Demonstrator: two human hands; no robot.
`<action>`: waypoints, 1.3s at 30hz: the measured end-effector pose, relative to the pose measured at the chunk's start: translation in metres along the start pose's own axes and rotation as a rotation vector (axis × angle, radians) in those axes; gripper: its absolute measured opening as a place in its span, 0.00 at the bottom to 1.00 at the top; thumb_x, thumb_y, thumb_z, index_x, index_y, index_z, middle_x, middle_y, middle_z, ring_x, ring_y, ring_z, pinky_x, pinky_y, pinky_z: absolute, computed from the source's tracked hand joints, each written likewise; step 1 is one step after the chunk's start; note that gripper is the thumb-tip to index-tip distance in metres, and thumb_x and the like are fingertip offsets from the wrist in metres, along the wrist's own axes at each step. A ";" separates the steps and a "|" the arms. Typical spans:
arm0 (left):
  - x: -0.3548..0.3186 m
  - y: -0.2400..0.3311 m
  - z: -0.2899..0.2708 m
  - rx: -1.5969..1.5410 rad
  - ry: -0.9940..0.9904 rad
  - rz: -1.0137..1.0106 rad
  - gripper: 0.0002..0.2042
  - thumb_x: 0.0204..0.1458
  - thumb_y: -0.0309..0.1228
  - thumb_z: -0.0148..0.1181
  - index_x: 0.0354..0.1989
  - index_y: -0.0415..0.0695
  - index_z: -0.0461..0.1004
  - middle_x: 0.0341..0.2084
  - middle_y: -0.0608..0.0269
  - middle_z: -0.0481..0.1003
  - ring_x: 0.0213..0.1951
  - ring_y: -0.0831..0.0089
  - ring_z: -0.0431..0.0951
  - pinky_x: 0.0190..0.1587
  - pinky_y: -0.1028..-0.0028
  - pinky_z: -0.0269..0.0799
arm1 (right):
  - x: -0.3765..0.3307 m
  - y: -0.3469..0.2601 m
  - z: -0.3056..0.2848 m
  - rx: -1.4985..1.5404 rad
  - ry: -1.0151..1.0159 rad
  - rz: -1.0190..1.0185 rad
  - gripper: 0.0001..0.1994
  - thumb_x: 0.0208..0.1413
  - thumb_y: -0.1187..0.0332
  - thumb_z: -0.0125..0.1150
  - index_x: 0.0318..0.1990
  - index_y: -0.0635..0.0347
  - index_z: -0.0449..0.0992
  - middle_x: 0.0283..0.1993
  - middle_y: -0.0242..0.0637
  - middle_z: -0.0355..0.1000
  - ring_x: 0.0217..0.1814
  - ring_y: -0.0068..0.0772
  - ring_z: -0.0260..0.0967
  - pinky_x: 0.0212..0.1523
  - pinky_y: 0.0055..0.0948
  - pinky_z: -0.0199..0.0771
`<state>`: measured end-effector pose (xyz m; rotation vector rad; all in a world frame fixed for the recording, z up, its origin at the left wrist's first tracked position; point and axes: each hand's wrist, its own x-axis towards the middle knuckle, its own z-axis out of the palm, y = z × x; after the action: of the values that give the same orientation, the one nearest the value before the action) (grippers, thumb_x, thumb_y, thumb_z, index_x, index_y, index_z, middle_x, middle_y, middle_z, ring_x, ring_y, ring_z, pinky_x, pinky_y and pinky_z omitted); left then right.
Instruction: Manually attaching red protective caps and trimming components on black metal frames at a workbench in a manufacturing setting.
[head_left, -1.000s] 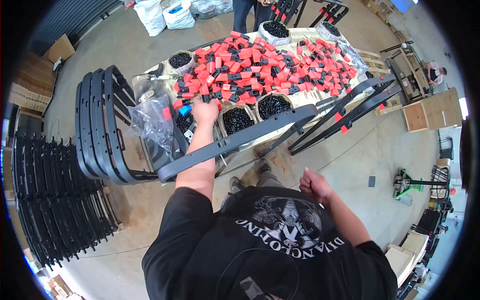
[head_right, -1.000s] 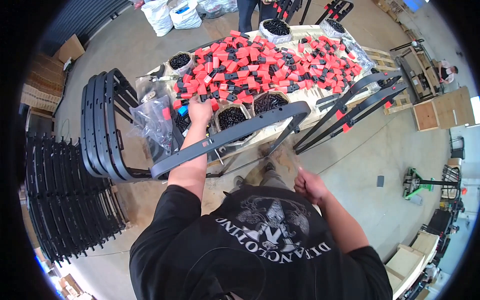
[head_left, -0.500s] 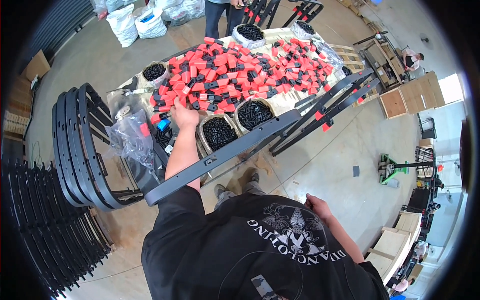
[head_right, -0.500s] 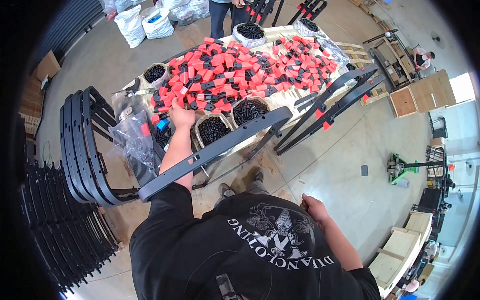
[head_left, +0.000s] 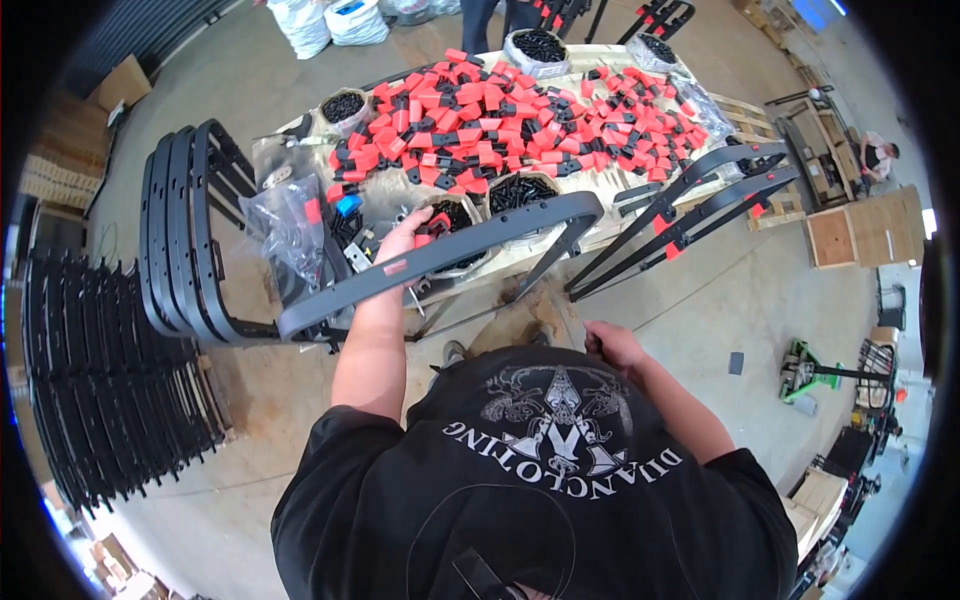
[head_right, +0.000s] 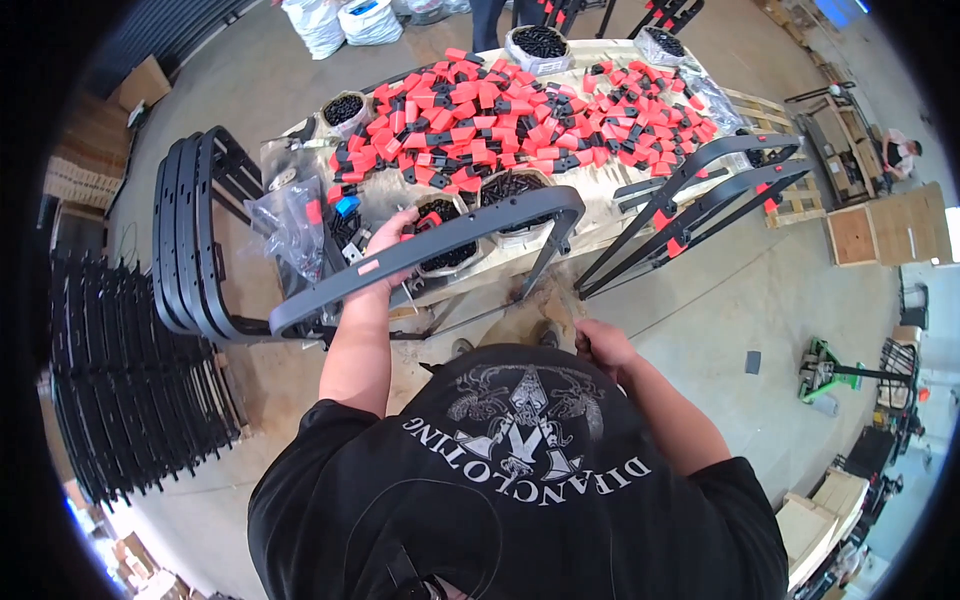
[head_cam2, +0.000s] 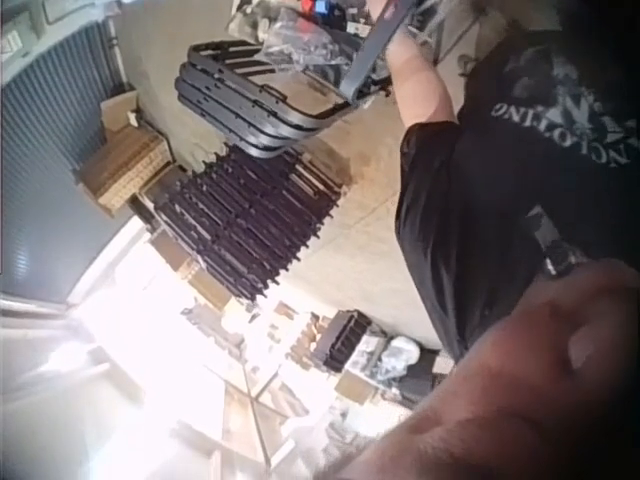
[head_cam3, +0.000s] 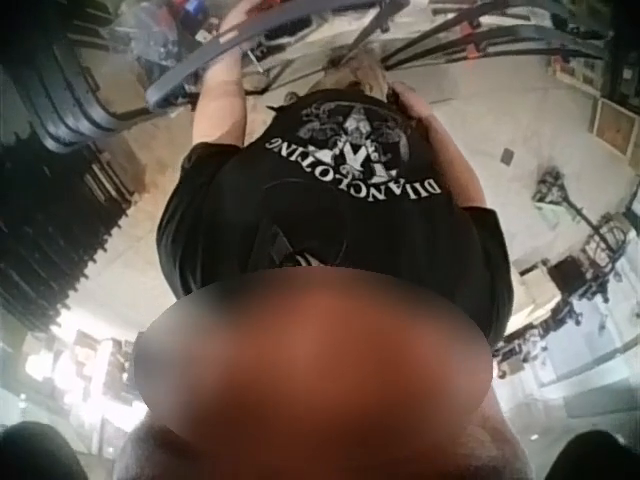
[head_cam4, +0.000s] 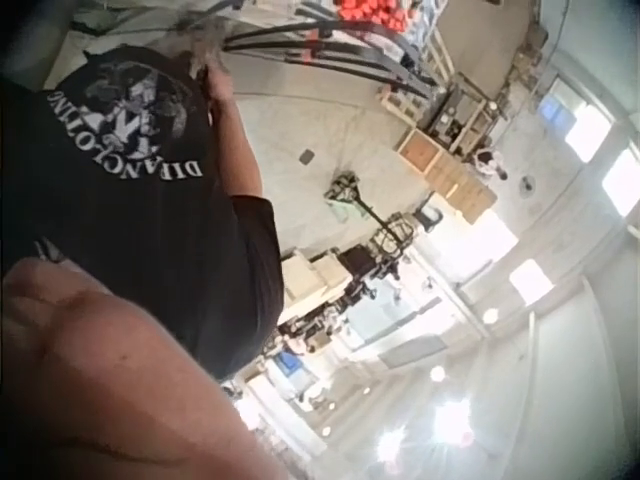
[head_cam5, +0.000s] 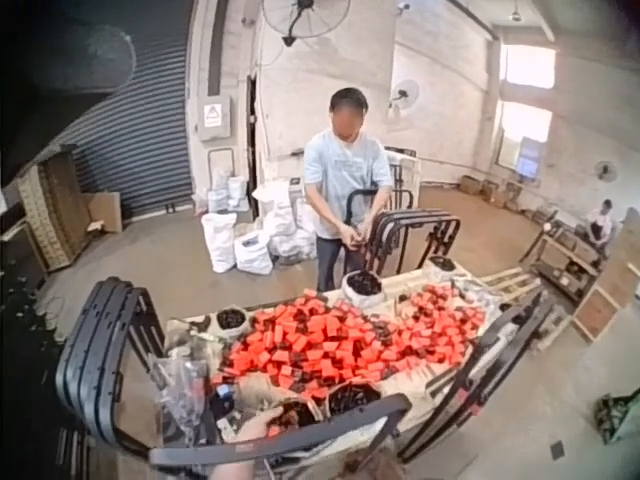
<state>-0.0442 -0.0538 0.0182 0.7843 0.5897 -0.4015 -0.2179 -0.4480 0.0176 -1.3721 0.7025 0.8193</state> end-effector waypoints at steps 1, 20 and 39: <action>-0.004 0.001 -0.010 0.117 -0.033 -0.058 0.12 0.59 0.40 0.62 0.38 0.44 0.75 0.23 0.59 0.77 0.22 0.69 0.77 0.24 0.71 0.75 | 0.004 -0.007 -0.003 -0.151 0.001 -0.022 0.17 0.65 0.55 0.56 0.26 0.53 0.67 0.23 0.29 0.63 0.27 0.26 0.61 0.28 0.27 0.59; -0.109 -0.162 0.189 1.247 -0.159 0.652 0.13 0.54 0.26 0.66 0.47 0.41 0.74 0.32 0.63 0.76 0.33 0.71 0.78 0.36 0.73 0.75 | 0.028 -0.120 -0.076 0.454 -0.998 -0.009 0.22 0.59 0.71 0.41 0.59 0.72 0.69 0.59 0.50 0.72 0.61 0.51 0.72 0.64 0.52 0.70; -0.119 -0.175 0.213 1.451 -0.086 0.587 0.08 0.48 0.26 0.69 0.36 0.41 0.78 0.30 0.57 0.80 0.29 0.64 0.79 0.37 0.68 0.76 | 0.021 -0.113 -0.064 -0.027 -0.658 -0.174 0.10 0.63 0.61 0.58 0.39 0.58 0.76 0.31 0.30 0.70 0.29 0.23 0.66 0.28 0.26 0.64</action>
<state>-0.1575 -0.3133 0.1188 2.2367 -0.1457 -0.2644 -0.1099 -0.5122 0.0572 -1.0718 0.0602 1.0635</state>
